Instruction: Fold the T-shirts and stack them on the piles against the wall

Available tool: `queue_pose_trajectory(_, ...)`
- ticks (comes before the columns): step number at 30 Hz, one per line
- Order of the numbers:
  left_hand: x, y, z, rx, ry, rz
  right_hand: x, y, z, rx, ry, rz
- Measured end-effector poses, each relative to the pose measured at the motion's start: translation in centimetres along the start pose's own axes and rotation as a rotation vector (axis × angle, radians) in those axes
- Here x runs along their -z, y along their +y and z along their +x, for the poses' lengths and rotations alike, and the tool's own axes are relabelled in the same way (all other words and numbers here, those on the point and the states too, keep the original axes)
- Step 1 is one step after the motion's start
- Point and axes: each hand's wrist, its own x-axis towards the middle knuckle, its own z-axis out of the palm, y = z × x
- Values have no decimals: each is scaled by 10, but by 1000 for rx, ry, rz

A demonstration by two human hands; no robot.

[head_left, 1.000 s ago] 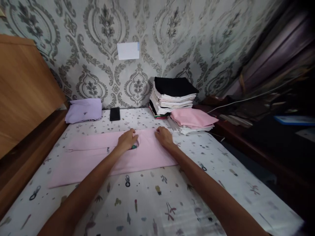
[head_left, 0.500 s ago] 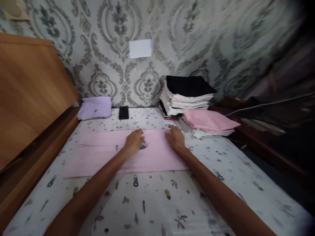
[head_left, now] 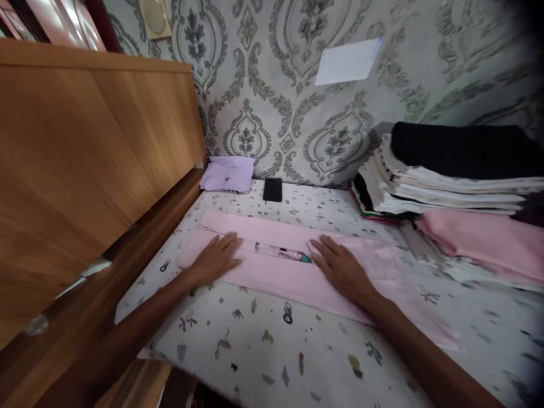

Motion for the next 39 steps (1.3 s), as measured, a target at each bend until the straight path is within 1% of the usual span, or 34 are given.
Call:
queue_pose_trajectory(3, 6, -31, -16, 88, 77, 56, -1, 5, 0, 6, -5, -8)
queue_pose_trajectory(5, 7, -44, -20, 91, 134, 95, -1, 6, 1, 9, -10, -11)
queue_pose_trajectory(8, 8, -58, -16, 105, 222, 138, 3, -1, 6, 10, -21, -25)
queue_pose_trajectory(10, 9, -65, -9, 145, 236, 142, 8, -15, 14, 32, -44, -24)
queue_pose_trajectory(12, 10, -70, -5, 182, 184, 120, 12, -38, 26, 69, -83, 3)
queue_pose_trajectory(14, 10, -74, -3, 192, 133, 86, 14, -68, 42, 108, -133, 51)
queue_pose_trajectory(15, 9, -77, -3, 188, 129, 68, 13, -85, 51, 129, -160, 74)
queue_pose_trajectory(17, 11, -85, 0, 173, 169, 27, 9, -120, 69, 156, -218, 113)
queue_pose_trajectory(19, 18, -95, 9, 172, 242, -19, 2, -151, 88, 173, -256, 147)
queue_pose_trajectory(21, 29, -107, 27, 203, 325, -63, -5, -175, 105, 180, -272, 174)
queue_pose_trajectory(23, 41, -119, 51, 252, 382, -87, -11, -190, 119, 171, -264, 189)
queue_pose_trajectory(26, 52, -132, 85, 318, 392, -91, -19, -196, 132, 132, -249, 176)
queue_pose_trajectory(29, 53, -142, 102, 342, 369, -100, -26, -193, 135, 104, -250, 149)
queue_pose_trajectory(31, 52, -148, 103, 348, 357, -119, -32, -190, 134, 106, -239, 142)
queue_pose_trajectory(35, 53, -158, 98, 355, 342, -166, -40, -186, 134, 118, -215, 152)
queue_pose_trajectory(39, 56, -161, 99, 311, 290, -251, -36, -191, 135, 115, -234, 181)
